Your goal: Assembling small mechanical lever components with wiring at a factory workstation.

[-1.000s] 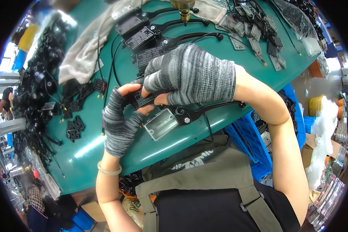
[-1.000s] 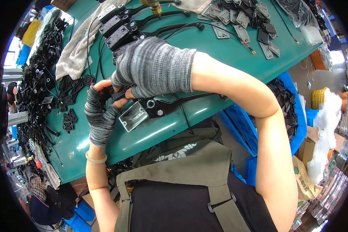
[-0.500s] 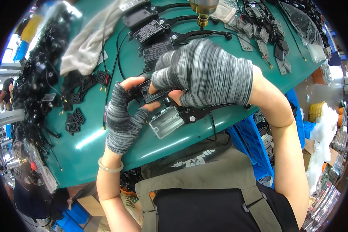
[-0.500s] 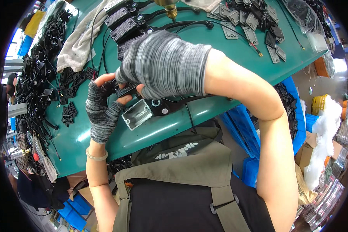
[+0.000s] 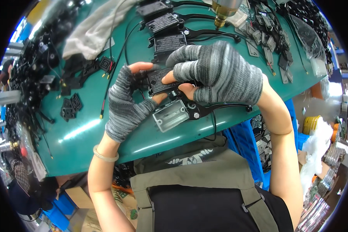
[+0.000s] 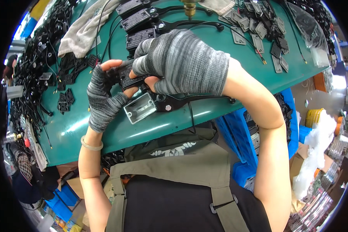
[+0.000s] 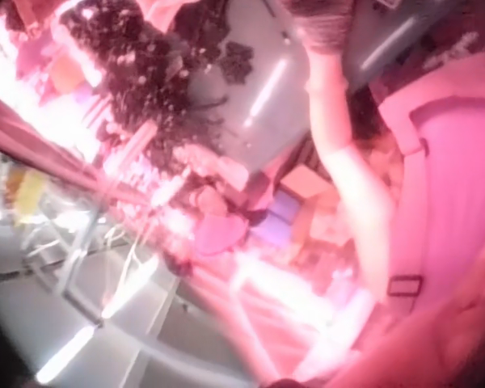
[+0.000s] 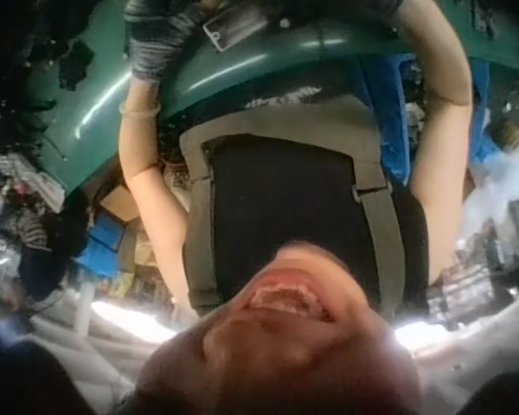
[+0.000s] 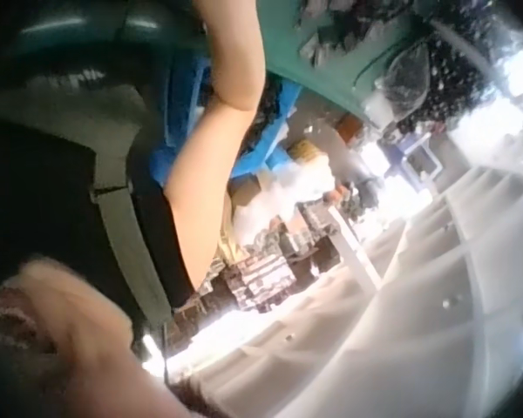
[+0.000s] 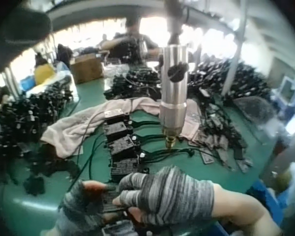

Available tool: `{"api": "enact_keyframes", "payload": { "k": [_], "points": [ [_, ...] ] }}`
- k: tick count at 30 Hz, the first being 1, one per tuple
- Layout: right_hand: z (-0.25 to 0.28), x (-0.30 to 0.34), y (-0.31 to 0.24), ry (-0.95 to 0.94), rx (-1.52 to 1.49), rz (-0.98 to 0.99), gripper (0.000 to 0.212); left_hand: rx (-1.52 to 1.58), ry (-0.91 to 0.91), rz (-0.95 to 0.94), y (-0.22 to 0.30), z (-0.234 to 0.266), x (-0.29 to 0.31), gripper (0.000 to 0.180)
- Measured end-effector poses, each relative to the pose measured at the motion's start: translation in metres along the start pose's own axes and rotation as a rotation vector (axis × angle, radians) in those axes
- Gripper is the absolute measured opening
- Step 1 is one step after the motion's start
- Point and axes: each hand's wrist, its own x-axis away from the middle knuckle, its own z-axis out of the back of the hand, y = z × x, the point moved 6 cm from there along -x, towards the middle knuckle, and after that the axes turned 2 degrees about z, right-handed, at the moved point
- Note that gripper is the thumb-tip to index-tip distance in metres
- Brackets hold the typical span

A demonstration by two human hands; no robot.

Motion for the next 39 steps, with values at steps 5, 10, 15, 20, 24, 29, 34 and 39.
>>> {"api": "enact_keyframes", "payload": {
  "k": [5,10,15,20,24,29,34,39],
  "points": [
    [0.002,-0.007,-0.012,-0.073,0.172,-0.004,0.022,-0.010,-0.017,-0.053,-0.002,0.004,0.003,0.057],
    [0.001,-0.004,-0.010,-0.005,0.123,0.023,0.021,-0.023,0.012,-0.061,0.004,0.005,0.001,0.042],
    [-0.006,0.005,-0.007,0.009,0.121,0.012,0.022,-0.127,-0.019,-0.058,0.011,0.003,0.003,0.030],
    [0.000,0.028,-0.002,0.196,-0.190,-0.178,0.024,-0.084,-0.060,-0.117,0.009,0.001,0.000,0.034],
    [0.040,0.098,0.014,0.599,-0.093,-0.614,0.021,-0.069,-0.037,-0.112,0.010,0.007,0.001,0.039],
    [0.068,0.244,0.053,0.578,0.630,-0.996,0.021,-0.213,0.048,-0.156,0.011,0.035,-0.010,0.037],
    [0.065,0.273,0.062,0.469,0.461,-1.028,0.023,-0.636,0.222,-0.146,0.010,0.103,-0.009,0.017],
    [0.072,0.329,0.092,0.569,0.379,-1.024,0.039,-1.079,0.025,-0.106,-0.041,0.099,-0.029,0.020]
  ]
}}
